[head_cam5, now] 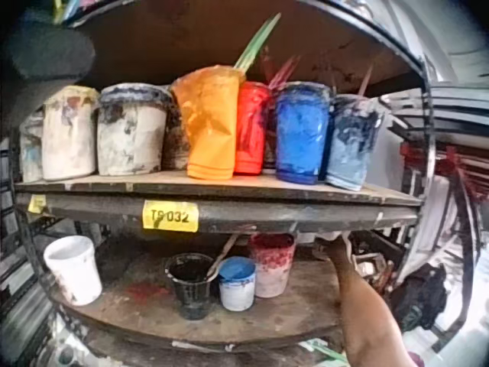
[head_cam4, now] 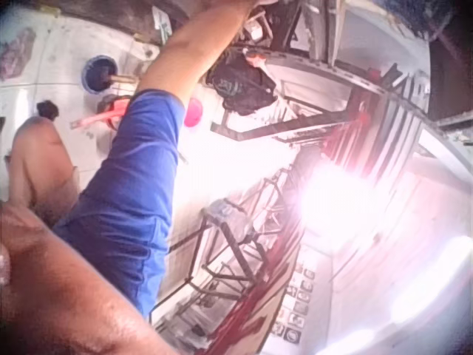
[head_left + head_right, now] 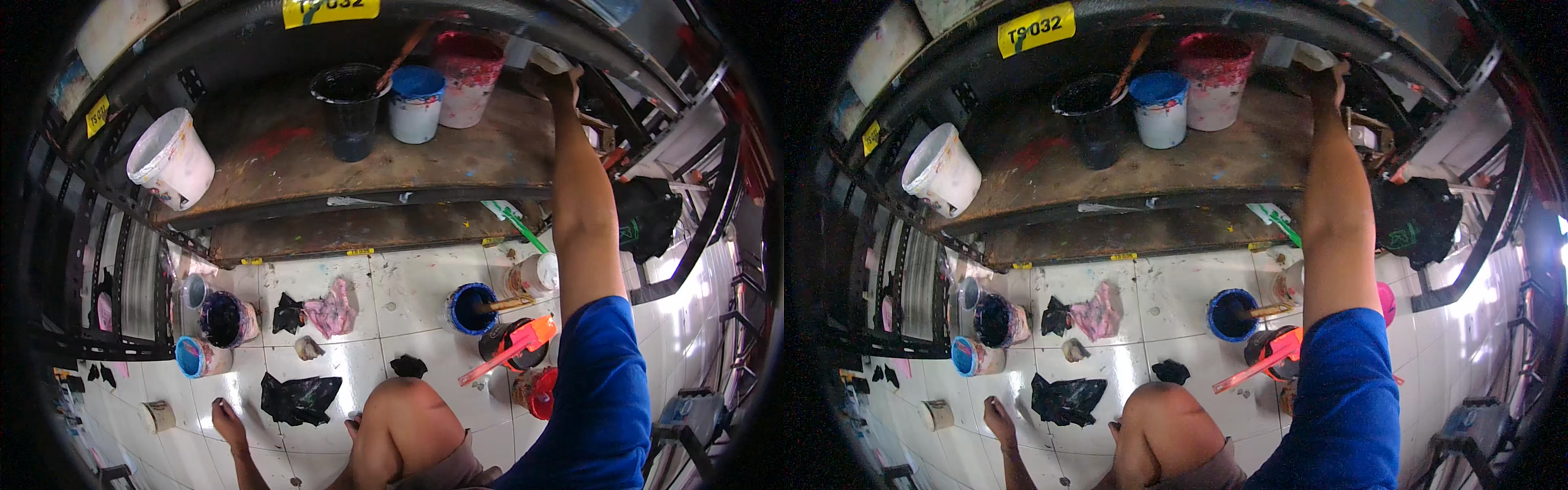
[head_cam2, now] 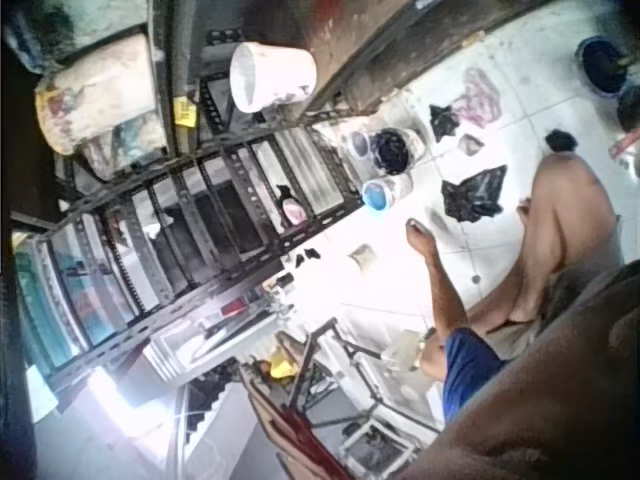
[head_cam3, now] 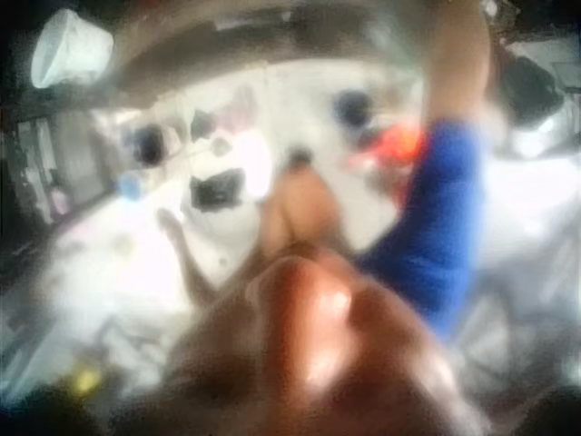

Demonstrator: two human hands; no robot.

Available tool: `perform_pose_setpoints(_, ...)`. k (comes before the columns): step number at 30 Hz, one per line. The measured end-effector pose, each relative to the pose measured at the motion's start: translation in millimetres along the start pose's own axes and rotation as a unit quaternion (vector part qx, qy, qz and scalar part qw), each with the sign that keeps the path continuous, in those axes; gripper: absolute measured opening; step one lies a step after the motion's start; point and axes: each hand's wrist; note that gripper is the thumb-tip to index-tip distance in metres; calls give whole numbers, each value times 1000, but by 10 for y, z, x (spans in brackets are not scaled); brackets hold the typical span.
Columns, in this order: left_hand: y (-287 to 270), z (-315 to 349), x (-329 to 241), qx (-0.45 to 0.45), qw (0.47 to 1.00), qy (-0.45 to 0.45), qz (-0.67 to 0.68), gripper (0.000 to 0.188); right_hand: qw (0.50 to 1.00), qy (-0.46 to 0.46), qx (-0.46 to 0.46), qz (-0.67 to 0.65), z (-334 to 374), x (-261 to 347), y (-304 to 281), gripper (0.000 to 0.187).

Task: The person wipes various plastic containers and jars with a cloth, cleaning off paint residue and other marks. The person handles each container individually, wiping the sides and bottoms before placing them back or setting them aside.

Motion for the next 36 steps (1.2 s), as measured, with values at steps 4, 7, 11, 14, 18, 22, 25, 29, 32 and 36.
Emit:
perform_pose_setpoints(4, -586, 152, 334, -4, 994, -68, -84, 15, 988, 61, 35, -136, 247, 218, 76, 97)
perform_pose_setpoints(7, -948, 323, 654, -71, 987, -80, -123, 17, 988, 83, 17, -130, 445, 537, 35, 82)
perform_pose_setpoints(11, -504, 99, 549, -68, 993, -91, -43, 20, 998, -31, -11, -46, 26, -364, 179, 89)
perform_pose_setpoints(14, -455, 81, 282, -91, 994, -67, -8, 20, 997, -14, 59, -55, 227, -165, 139, 96)
perform_pose_setpoints(18, -756, 138, 36, -139, 982, -109, 69, 19, 978, 81, 104, -159, 897, 687, -561, 107)
perform_pose_setpoints(22, -567, -5, -391, -172, 959, -134, 183, 21, 963, 41, 79, -254, 976, 463, -925, 108)
perform_pose_setpoints(25, -573, 32, -991, -130, 948, -143, 253, 22, 931, 103, 143, -319, 1148, 446, -1150, 102)
perform_pose_setpoints(29, -772, 312, -1994, -9, 923, -98, 372, 20, 820, 100, 302, -476, 1396, 472, -1697, 83)
perform_pose_setpoints(32, -1110, 523, -2514, 66, 896, -77, 433, 18, 723, 80, 396, -561, 1781, 765, -2362, 70)
perform_pose_setpoints(36, -1389, 645, -2924, 171, 845, -52, 504, 24, 620, 90, 476, -616, 2411, 1255, -3215, 80)
Point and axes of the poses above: each hand's wrist, its own z-axis away from the middle knuckle, its own y-axis out of the palm, x = y × z, and after that the axes turned 7 degrees about -x, right-handed
